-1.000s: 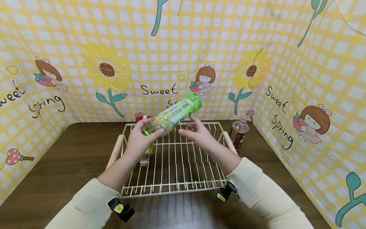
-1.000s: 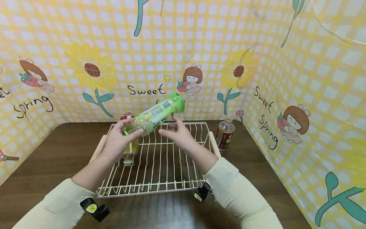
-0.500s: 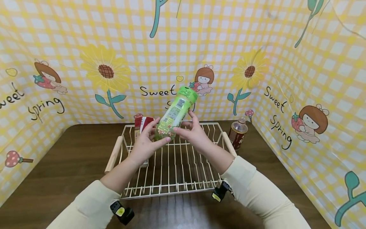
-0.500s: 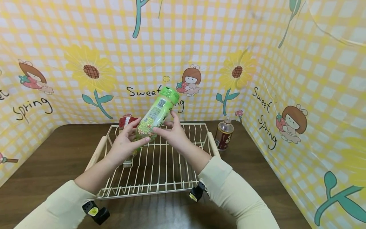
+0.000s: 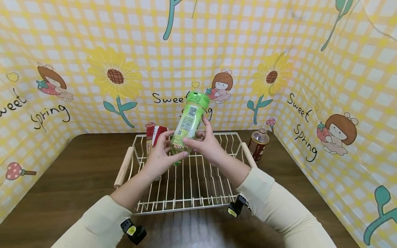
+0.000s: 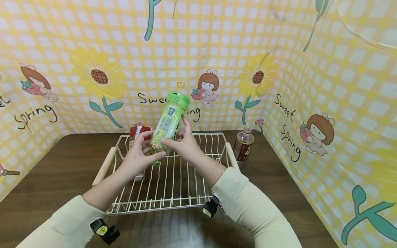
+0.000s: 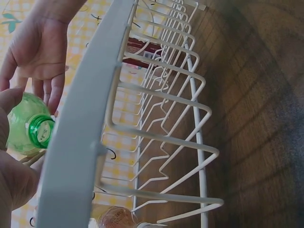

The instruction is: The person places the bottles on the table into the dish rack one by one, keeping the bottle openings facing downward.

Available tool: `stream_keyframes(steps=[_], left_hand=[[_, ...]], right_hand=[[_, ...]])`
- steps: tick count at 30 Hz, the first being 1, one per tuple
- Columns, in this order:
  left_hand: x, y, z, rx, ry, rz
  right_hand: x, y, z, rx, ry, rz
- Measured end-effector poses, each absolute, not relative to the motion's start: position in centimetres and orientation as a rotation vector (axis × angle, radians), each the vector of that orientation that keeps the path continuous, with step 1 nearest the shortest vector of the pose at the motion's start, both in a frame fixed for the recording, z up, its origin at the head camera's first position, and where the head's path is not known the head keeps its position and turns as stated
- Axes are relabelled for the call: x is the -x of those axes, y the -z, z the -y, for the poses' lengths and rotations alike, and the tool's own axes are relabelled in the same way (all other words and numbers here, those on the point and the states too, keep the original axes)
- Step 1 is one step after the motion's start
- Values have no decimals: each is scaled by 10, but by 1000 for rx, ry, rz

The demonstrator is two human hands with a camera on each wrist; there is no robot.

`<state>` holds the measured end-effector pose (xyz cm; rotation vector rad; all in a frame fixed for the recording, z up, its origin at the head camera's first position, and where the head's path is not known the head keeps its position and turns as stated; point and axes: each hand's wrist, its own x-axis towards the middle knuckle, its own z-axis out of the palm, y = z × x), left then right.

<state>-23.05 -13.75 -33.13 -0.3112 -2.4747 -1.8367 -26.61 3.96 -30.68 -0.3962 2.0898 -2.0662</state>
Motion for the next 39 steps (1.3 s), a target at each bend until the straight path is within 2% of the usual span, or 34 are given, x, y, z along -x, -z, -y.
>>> stream_keyframes(steps=[10, 20, 28, 39], left_hand=[[222, 328, 154, 396, 1694, 2614], [216, 320, 217, 193, 1493, 2735], [218, 343, 263, 15, 1354, 2956], [226, 370, 266, -19, 1604, 2806]], right_hand=[[284, 305, -43, 348, 1972, -2106], [303, 313, -42, 290, 1832, -2192], [311, 324, -41, 269, 1746, -2181], [311, 337, -36, 250, 1671, -2169]])
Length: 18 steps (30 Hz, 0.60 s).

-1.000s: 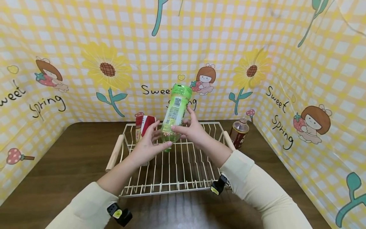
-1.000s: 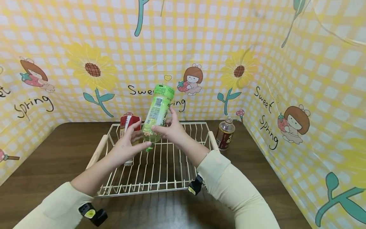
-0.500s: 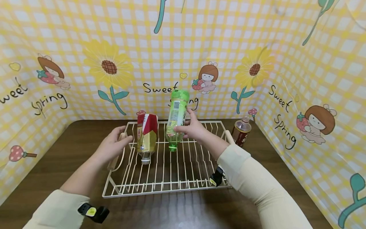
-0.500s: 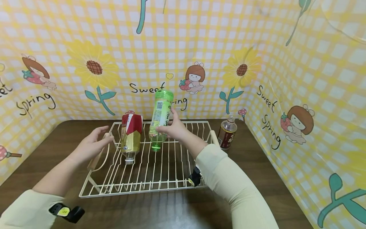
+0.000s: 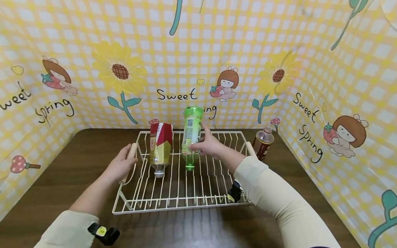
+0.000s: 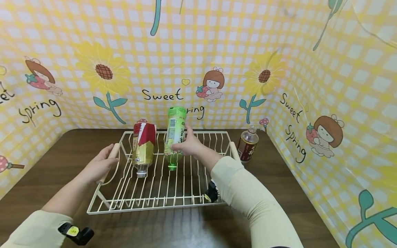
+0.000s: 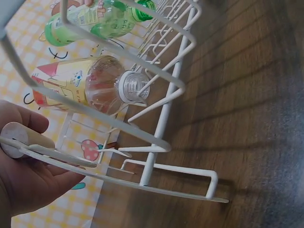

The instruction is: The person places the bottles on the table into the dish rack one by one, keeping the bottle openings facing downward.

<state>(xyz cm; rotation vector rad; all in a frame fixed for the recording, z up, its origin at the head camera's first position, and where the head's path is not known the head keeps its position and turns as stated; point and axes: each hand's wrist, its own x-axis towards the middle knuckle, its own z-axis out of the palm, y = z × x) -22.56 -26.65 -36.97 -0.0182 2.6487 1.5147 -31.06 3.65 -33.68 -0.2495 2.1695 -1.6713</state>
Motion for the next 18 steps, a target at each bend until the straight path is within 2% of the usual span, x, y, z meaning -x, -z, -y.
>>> stream_keyframes(steps=[18], left_hand=[[228, 374, 266, 51, -1622, -2567]], right_hand=[[315, 351, -34, 179, 1623, -2113]])
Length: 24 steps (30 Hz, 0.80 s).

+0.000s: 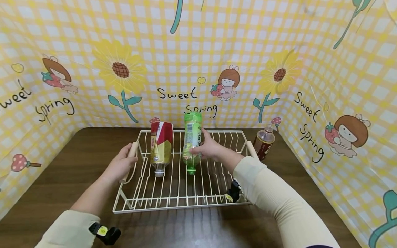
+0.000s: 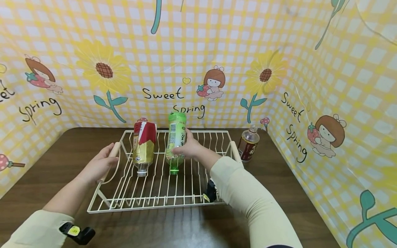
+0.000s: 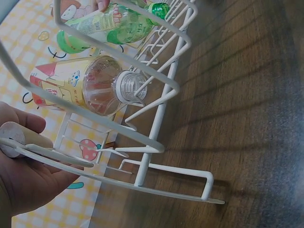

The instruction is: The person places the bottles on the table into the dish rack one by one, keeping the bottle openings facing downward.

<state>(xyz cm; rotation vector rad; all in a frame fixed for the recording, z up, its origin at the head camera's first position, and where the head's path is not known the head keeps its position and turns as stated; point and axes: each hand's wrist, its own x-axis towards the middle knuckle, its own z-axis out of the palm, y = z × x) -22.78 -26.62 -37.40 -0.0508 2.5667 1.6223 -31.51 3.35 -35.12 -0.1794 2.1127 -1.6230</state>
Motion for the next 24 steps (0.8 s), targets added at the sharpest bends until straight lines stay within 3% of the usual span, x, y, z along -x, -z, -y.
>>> stream_keyframes(steps=[24], left_hand=[[228, 372, 267, 33, -1598, -2593]], right_hand=[[316, 355, -35, 217, 1514, -2177]])
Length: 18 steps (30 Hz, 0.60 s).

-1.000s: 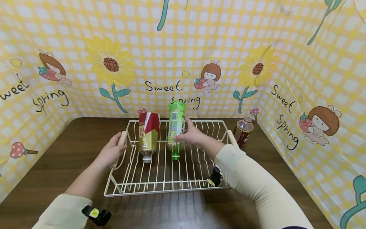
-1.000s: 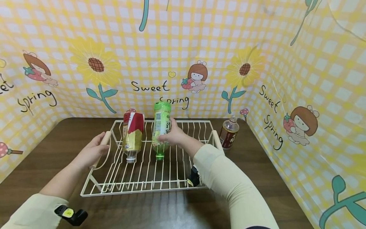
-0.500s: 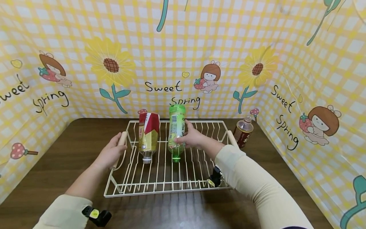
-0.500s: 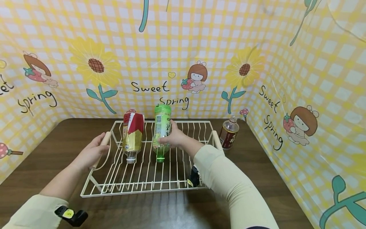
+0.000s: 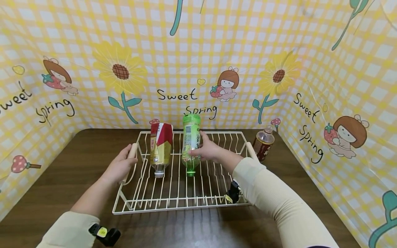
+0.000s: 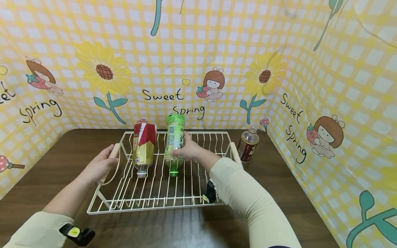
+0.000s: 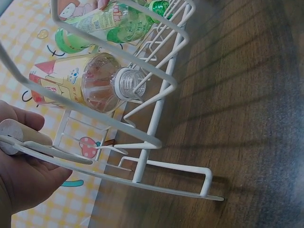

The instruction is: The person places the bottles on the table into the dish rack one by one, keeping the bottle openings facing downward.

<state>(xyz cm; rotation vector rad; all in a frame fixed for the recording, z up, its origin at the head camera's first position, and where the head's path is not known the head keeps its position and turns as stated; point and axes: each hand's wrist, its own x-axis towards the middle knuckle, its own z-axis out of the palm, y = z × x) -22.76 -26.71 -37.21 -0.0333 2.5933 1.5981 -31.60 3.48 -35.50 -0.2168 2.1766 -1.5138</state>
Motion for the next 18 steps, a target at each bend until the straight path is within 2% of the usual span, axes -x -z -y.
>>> stream_keyframes(steps=[18], left_hand=[[227, 373, 267, 22, -1630, -2566]], right_hand=[[311, 344, -37, 228, 1487, -2316]])
